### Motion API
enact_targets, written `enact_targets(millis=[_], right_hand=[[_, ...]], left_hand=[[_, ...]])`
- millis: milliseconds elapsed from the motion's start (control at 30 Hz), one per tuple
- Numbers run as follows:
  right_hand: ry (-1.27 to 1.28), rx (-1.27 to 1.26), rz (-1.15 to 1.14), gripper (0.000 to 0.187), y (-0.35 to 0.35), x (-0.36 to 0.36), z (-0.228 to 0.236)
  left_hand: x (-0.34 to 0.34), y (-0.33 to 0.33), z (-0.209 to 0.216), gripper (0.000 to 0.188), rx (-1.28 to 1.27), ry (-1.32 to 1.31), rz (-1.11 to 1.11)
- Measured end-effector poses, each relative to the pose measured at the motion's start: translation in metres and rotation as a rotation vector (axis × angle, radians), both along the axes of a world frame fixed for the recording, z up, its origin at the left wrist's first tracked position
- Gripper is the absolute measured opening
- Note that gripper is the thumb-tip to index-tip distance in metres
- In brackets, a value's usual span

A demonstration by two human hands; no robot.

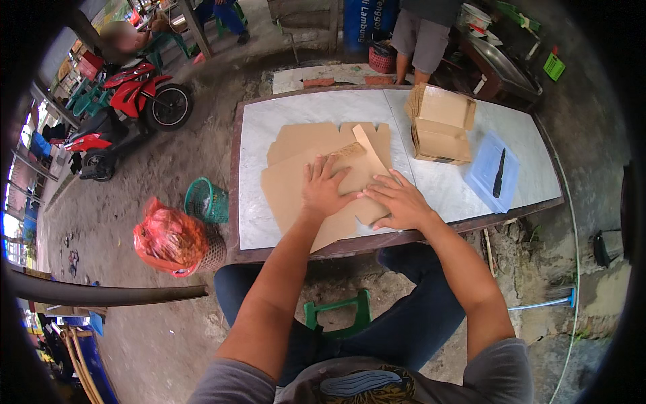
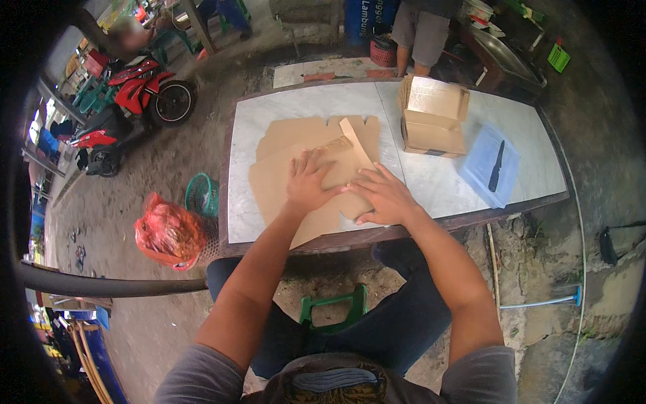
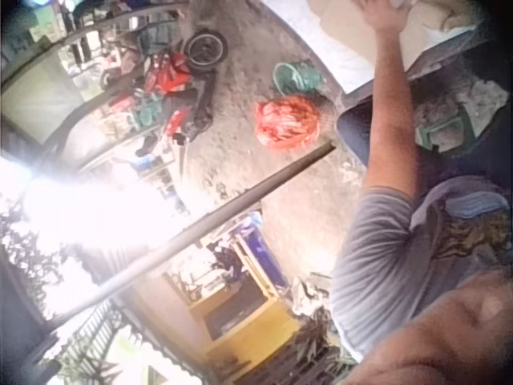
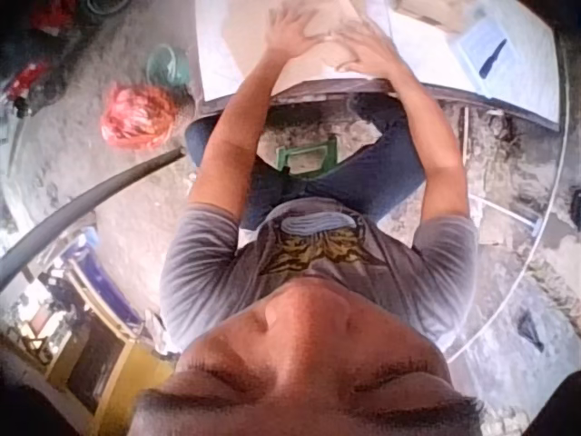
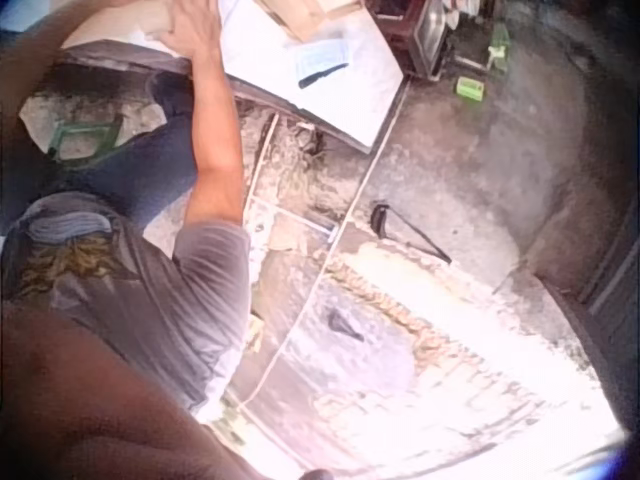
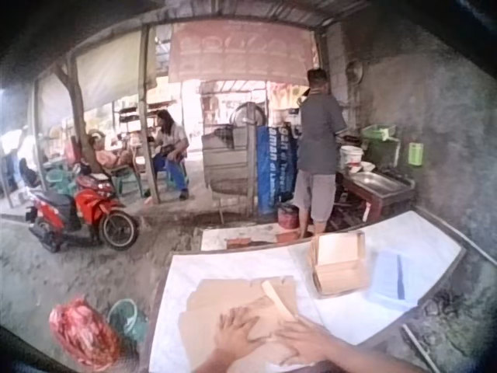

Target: The person assembles flat cardboard sheets into small boxes by folding the flaps and tucking the tabs into slots. They work on a white table, stacking the finished boxes to the side.

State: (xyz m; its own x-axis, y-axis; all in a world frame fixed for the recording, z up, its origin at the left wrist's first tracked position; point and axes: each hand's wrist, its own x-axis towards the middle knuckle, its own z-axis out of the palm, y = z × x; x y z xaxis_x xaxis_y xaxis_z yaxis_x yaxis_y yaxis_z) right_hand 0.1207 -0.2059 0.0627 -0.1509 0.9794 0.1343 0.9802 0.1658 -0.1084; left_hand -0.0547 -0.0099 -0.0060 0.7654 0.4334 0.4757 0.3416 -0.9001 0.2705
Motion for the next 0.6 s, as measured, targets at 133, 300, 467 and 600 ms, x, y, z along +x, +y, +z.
enact_targets(millis=[133,300,467,600], right_hand=[[0.006,0.082,0.025,0.062,-0.022,0.015,-0.014],[0.001,0.270,0.088,0.036,-0.024,0.023,-0.027],[0.032,0.259,0.049,0.018,-0.013,0.025,-0.032],[0.038,0.210,0.015,0.016,-0.002,0.025,-0.030]], left_hand=[[-0.003,0.003,0.009,0.041,0.022,-0.070,-0.237],[-0.017,-0.015,0.003,0.027,-0.032,-0.101,-0.417],[-0.029,-0.051,0.032,0.023,0.032,-0.142,-0.439],[-0.025,-0.064,0.020,0.023,0.025,-0.091,-0.296]])
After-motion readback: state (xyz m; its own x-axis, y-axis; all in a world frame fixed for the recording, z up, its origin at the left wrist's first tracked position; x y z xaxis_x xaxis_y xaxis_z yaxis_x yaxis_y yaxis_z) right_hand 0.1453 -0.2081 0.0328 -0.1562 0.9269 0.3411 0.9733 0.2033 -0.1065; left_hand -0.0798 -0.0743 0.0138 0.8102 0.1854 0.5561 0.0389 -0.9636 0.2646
